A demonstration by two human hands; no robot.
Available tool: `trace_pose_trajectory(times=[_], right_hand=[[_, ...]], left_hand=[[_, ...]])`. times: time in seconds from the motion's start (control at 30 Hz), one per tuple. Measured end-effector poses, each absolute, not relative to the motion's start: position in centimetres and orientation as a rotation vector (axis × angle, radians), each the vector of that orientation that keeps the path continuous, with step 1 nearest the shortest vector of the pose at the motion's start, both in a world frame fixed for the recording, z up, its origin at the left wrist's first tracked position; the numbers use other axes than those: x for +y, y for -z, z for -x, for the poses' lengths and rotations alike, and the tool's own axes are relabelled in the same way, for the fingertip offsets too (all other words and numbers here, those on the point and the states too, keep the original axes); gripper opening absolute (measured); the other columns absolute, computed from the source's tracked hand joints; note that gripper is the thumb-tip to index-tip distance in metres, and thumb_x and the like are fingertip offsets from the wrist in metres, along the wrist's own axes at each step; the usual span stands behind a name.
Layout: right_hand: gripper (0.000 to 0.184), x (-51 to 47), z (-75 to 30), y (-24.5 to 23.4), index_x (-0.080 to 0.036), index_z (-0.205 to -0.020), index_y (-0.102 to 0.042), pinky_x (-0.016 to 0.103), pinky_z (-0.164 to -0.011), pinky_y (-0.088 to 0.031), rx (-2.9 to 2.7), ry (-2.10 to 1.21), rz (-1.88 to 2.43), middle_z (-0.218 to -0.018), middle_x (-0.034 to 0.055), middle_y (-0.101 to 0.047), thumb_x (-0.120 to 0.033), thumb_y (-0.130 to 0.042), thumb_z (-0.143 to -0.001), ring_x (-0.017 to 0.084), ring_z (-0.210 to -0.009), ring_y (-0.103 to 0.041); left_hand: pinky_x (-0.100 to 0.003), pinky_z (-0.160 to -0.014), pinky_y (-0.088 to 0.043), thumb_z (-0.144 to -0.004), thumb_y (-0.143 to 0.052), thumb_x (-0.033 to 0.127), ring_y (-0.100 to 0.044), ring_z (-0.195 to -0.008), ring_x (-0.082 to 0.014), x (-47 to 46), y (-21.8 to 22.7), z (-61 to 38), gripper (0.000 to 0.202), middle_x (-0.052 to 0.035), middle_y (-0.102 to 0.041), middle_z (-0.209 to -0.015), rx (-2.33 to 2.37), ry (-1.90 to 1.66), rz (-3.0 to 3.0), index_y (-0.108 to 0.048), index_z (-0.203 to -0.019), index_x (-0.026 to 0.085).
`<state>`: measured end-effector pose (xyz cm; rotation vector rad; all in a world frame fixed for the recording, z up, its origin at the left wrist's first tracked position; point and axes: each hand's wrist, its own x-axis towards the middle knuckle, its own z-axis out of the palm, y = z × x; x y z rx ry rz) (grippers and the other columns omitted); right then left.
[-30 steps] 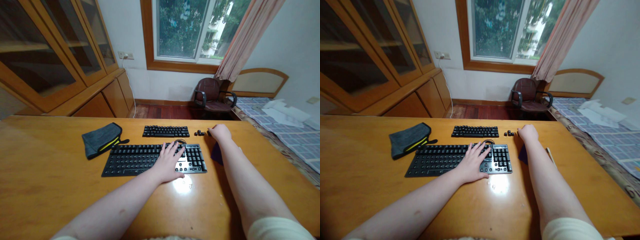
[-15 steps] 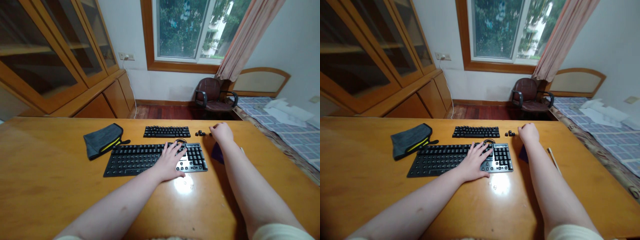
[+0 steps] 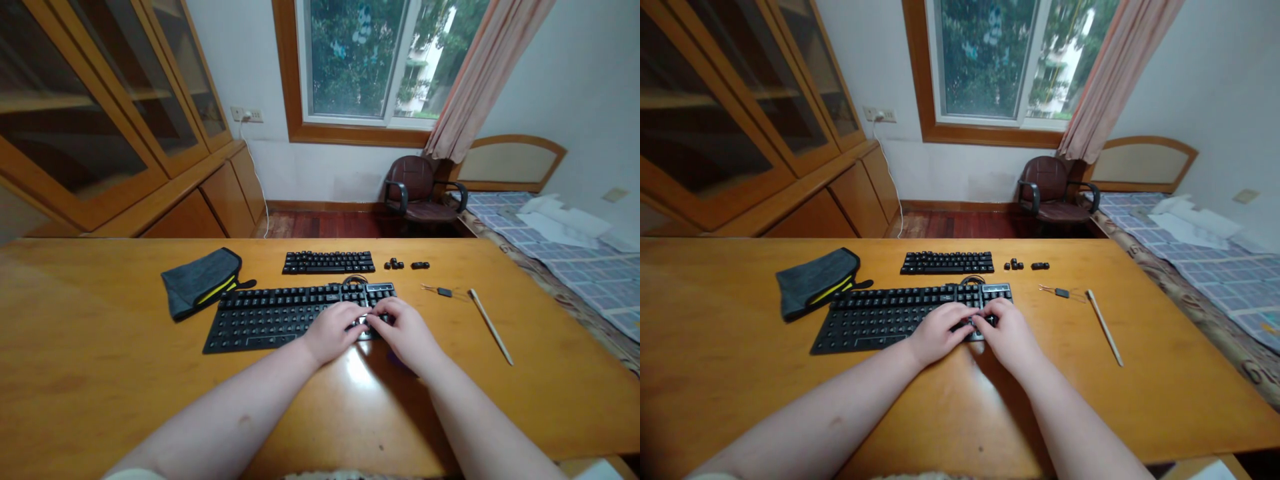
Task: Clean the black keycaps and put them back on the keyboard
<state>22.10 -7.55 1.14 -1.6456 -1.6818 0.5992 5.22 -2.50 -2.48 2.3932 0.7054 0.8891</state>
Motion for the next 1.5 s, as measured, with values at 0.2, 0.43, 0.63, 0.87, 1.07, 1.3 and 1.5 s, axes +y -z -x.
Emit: trace_pose_trajectory(times=[0.2,0.43,0.63,0.87,1.07,1.3,1.5], right_hand=[[0.012,-7.3,-21.6,0.2,-0.02,-0.069,-0.06,0.032,-0.074,-0.043,-1.638,-0.648,1.605,-0.077,0.004,-0.059,-0.03,-0.058,-0.075,0.019,-0.078,-0.055],[0.02,-7.3,-22.8,1.6,-0.021,-0.079,-0.05,0.037,-0.085,-0.04,-1.528,-0.579,1.37,-0.096,0.0056,-0.055,-0.006,-0.039,-0.069,0.02,-0.096,-0.051],[0.021,-7.2,-22.8,1.7,-0.023,-0.093,-0.058,0.043,-0.096,-0.036,-1.502,-0.488,1.38,-0.112,0.0087,-0.054,-0.014,-0.046,-0.078,0.022,-0.113,-0.047],[0.013,-7.4,-22.8,1.7,-0.026,-0.083,-0.068,0.036,-0.078,-0.046,-1.434,-0.398,1.449,-0.086,0.0047,-0.056,-0.026,-0.057,-0.078,0.019,-0.084,-0.056],[0.021,-7.7,-21.5,2.4,-0.023,-0.092,-0.058,0.032,-0.07,-0.049,-1.212,-0.778,1.272,-0.085,0.004,-0.061,-0.031,-0.062,-0.074,0.017,-0.075,-0.059],[0.022,-7.5,-21.5,2.3,-0.022,-0.078,-0.054,0.03,-0.065,-0.05,-1.044,-0.967,1.196,-0.072,0.0009,-0.061,-0.038,-0.066,-0.069,0.015,-0.064,-0.059],[0.03,-7.0,-21.6,2.7,-0.022,-0.084,-0.059,0.032,-0.064,-0.051,-0.993,-1.068,1.2,-0.072,0.0005,-0.063,-0.033,-0.074,-0.059,0.015,-0.062,-0.06]], left_hand=[[-0.032,-0.084,-0.049,-0.082,-0.053,0.024,-0.06,-0.09,-0.0168,-2.4,3.0,-5.3,0.024,-0.0065,-0.067,-0.096,0.722,-0.925,-2.346,-0.062,-0.103,0.018],[-0.027,-0.073,-0.053,-0.076,-0.06,0.022,-0.062,-0.078,-0.0139,-2.6,2.8,-5.6,0.024,-0.0053,-0.065,-0.088,0.831,-0.961,-2.047,-0.063,-0.1,0.017],[-0.028,-0.072,-0.054,-0.077,-0.058,0.02,-0.062,-0.08,-0.0147,-2.6,2.5,-5.5,0.022,-0.0051,-0.065,-0.089,0.812,-0.997,-1.986,-0.064,-0.098,0.019],[-0.029,-0.072,-0.056,-0.075,-0.059,0.02,-0.063,-0.076,-0.0139,-2.7,3.3,-5.9,0.023,-0.005,-0.064,-0.087,0.856,-1.049,-1.849,-0.064,-0.097,0.018],[-0.03,-0.075,-0.056,-0.076,-0.06,0.022,-0.064,-0.079,-0.0152,-2.9,3.2,-6.0,0.024,-0.0066,-0.064,-0.091,0.834,-1.055,-1.728,-0.064,-0.099,0.017],[-0.03,-0.073,-0.056,-0.072,-0.065,0.024,-0.065,-0.078,-0.0164,-2.7,3.2,-6.1,0.019,-0.005,-0.068,-0.088,0.859,-1.12,-1.656,-0.066,-0.09,0.017],[-0.033,-0.075,-0.056,-0.071,-0.064,0.022,-0.066,-0.079,-0.0174,-2.6,3.2,-6.2,0.021,-0.0062,-0.069,-0.09,0.839,-1.071,-1.574,-0.067,-0.091,0.016]])
